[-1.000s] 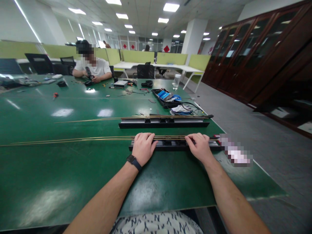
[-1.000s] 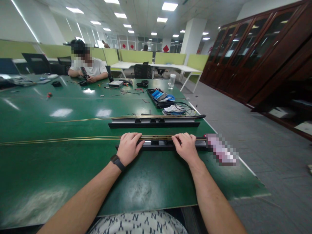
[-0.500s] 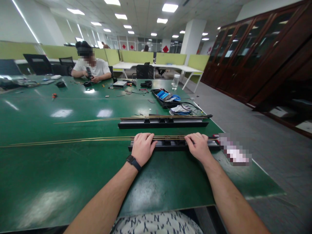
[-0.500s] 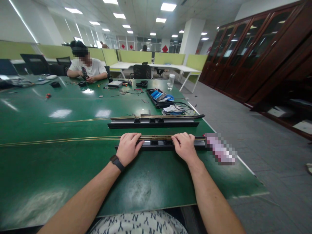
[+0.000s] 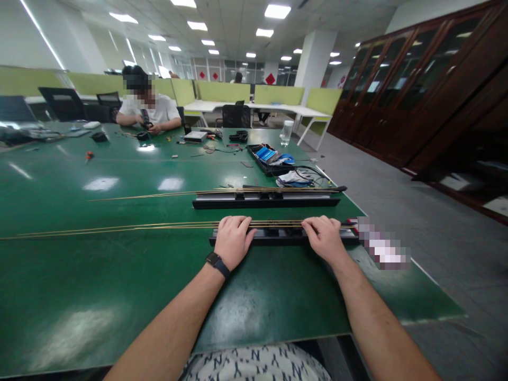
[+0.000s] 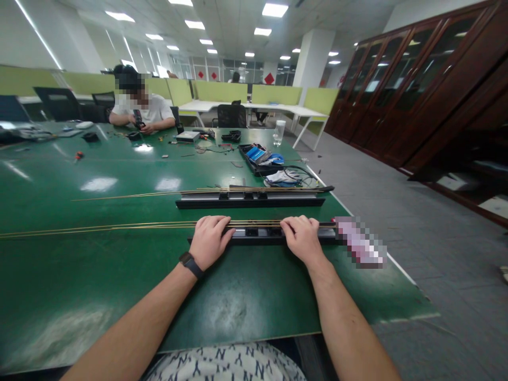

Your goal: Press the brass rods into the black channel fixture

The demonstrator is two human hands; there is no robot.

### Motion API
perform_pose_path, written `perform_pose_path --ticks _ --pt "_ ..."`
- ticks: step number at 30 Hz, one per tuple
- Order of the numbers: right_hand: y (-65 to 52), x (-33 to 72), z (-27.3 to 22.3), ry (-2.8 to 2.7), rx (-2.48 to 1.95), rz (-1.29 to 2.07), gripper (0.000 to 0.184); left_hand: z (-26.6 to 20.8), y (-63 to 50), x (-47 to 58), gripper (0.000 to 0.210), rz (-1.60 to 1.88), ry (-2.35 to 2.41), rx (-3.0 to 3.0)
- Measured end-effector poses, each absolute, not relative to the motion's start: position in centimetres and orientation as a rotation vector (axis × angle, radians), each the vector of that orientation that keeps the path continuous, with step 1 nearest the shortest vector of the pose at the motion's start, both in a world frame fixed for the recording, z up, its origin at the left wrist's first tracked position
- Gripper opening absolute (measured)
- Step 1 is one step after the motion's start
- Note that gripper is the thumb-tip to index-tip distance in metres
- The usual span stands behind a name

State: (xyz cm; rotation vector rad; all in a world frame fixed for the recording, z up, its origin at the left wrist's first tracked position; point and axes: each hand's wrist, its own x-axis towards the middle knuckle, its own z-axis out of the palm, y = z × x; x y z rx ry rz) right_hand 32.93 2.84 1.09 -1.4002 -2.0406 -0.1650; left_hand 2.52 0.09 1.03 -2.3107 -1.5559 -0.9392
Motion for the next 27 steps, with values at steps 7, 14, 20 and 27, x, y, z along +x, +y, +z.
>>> perform_pose_path --ticks 7,14,20,27 --pt "2.76 32.59 1.18 -2.04 -1.394 -0.147 0.027 1.19 -0.07 2.69 0.027 -0.942 -1.562 -2.301" --pt "3.0 32.7 0.92 -2.023 -1.392 -0.182 0.03 1.2 -0.03 2.64 0.027 -0.939 -1.57 -2.307" --pt "3.14 32.94 0.83 -2.026 -1.389 -0.18 0.029 1.26 -0.02 2.66 0.028 -0.935 -1.564 -2.315" --pt "2.9 32.59 1.02 -2.023 -1.395 -0.148 0.03 1.12 0.02 2.65 0.028 -0.941 -1.57 -2.307"
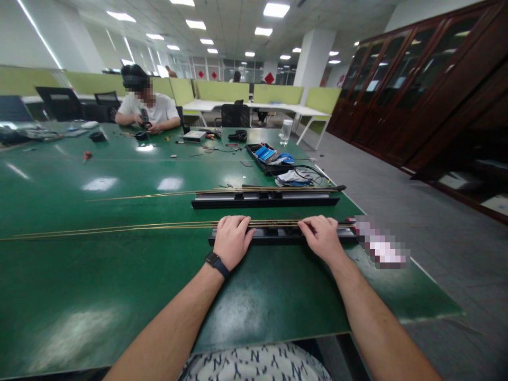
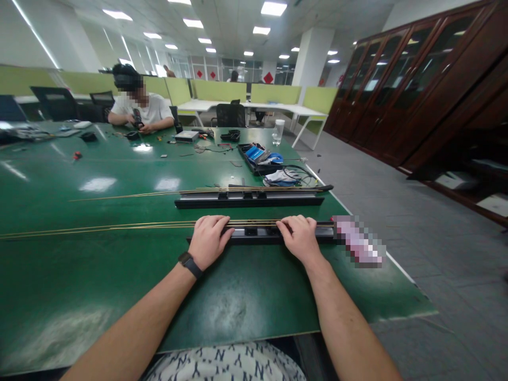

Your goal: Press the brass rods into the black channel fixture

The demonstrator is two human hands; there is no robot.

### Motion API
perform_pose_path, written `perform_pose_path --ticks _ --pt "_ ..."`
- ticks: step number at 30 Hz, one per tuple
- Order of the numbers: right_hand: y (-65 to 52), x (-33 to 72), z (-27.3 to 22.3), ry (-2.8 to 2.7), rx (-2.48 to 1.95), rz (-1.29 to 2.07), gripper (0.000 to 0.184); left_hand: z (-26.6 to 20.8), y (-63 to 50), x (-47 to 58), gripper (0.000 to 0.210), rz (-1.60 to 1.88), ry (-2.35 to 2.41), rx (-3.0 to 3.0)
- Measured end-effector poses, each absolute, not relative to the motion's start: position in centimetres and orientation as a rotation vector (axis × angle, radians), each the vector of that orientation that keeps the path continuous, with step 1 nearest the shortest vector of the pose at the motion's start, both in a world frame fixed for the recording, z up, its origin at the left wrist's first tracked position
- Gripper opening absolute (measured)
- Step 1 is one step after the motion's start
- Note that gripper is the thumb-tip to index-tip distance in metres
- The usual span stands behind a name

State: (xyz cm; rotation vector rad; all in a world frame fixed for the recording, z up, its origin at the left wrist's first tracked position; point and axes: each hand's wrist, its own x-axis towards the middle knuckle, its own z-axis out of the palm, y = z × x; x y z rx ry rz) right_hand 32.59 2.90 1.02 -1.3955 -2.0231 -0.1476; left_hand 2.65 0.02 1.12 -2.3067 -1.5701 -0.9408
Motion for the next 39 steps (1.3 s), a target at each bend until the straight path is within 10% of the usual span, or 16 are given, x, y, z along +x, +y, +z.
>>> perform_pose_path --ticks 39 --pt "2.72 32.33 1.3 -2.005 -1.378 -0.141 0.032 0.99 0.07 2.59 0.028 -0.959 -1.566 -2.315"
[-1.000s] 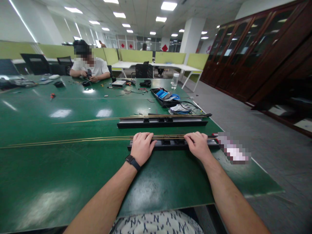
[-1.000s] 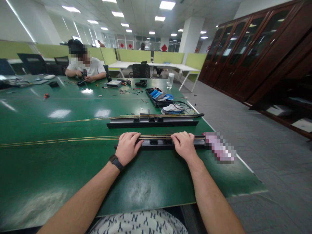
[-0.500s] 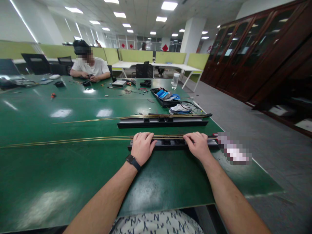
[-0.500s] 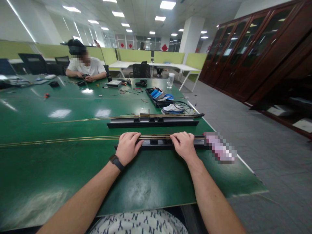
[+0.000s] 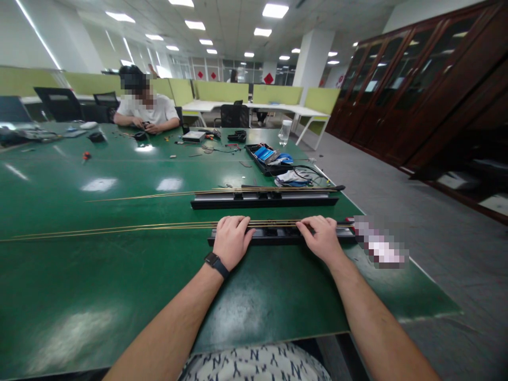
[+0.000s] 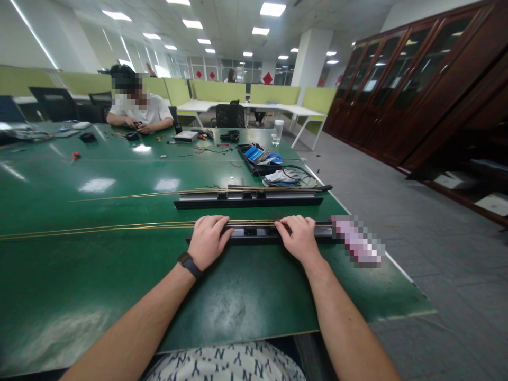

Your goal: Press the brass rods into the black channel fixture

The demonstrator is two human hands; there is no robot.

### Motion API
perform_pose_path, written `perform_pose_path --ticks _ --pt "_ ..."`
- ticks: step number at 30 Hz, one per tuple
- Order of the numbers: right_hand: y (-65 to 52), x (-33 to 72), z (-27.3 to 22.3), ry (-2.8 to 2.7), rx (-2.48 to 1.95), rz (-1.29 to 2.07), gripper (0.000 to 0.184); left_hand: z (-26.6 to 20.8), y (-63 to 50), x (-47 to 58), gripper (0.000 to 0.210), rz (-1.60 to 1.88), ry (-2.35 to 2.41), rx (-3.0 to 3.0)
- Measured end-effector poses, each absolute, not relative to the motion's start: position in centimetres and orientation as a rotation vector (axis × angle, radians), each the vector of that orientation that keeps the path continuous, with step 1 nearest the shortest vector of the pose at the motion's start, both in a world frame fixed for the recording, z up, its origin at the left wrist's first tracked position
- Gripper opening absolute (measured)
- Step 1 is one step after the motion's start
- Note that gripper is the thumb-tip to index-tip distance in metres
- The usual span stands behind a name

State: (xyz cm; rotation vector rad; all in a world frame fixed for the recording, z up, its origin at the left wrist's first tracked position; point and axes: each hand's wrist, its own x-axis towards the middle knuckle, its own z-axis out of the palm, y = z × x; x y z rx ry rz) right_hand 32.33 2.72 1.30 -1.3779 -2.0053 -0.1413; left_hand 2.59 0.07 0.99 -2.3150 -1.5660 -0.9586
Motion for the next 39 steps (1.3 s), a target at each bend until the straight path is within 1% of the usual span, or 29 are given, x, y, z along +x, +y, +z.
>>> perform_pose_path --ticks 12,39 --pt "2.78 32.36 1.25 -2.017 -1.404 -0.149 0.034 1.19 -0.04 2.67 0.028 -0.946 -1.566 -2.319" --pt "2.9 32.82 1.15 -2.028 -1.386 -0.149 0.029 1.07 0.08 2.58 0.029 -0.937 -1.562 -2.318"
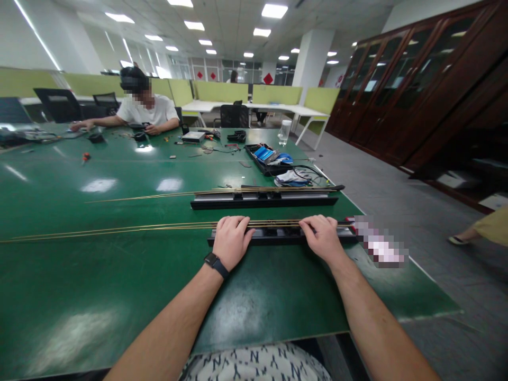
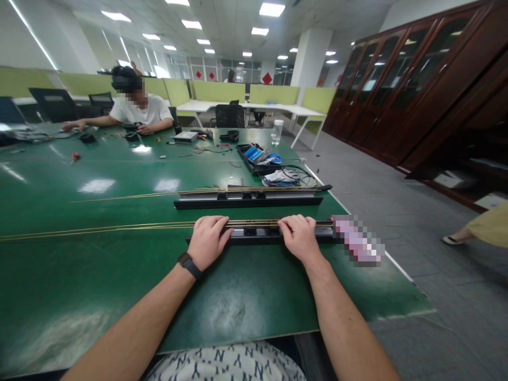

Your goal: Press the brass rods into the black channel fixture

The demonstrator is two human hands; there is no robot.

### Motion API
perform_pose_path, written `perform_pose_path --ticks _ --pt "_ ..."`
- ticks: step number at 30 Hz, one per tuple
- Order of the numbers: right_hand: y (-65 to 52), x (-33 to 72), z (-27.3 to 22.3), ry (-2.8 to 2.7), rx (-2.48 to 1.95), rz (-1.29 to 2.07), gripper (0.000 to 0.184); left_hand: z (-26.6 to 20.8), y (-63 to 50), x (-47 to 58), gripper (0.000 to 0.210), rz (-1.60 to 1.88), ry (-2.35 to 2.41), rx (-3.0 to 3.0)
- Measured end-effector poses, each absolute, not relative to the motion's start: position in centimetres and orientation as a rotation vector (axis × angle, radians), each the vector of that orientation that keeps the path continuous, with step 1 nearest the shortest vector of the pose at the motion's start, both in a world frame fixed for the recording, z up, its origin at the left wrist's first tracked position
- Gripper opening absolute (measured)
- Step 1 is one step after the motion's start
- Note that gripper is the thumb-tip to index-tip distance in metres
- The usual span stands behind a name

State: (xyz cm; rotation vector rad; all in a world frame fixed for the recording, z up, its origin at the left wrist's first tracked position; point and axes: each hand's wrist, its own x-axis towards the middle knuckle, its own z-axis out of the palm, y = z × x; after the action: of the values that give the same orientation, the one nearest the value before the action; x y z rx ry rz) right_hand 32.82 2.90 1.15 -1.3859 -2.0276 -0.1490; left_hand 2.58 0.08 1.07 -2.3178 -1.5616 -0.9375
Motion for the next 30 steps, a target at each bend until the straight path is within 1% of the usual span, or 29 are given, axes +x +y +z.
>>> perform_pose_path --ticks 30 --pt "2.78 32.39 1.21 -2.013 -1.375 -0.15 0.03 0.96 0.11 2.61 0.029 -0.957 -1.543 -2.311"
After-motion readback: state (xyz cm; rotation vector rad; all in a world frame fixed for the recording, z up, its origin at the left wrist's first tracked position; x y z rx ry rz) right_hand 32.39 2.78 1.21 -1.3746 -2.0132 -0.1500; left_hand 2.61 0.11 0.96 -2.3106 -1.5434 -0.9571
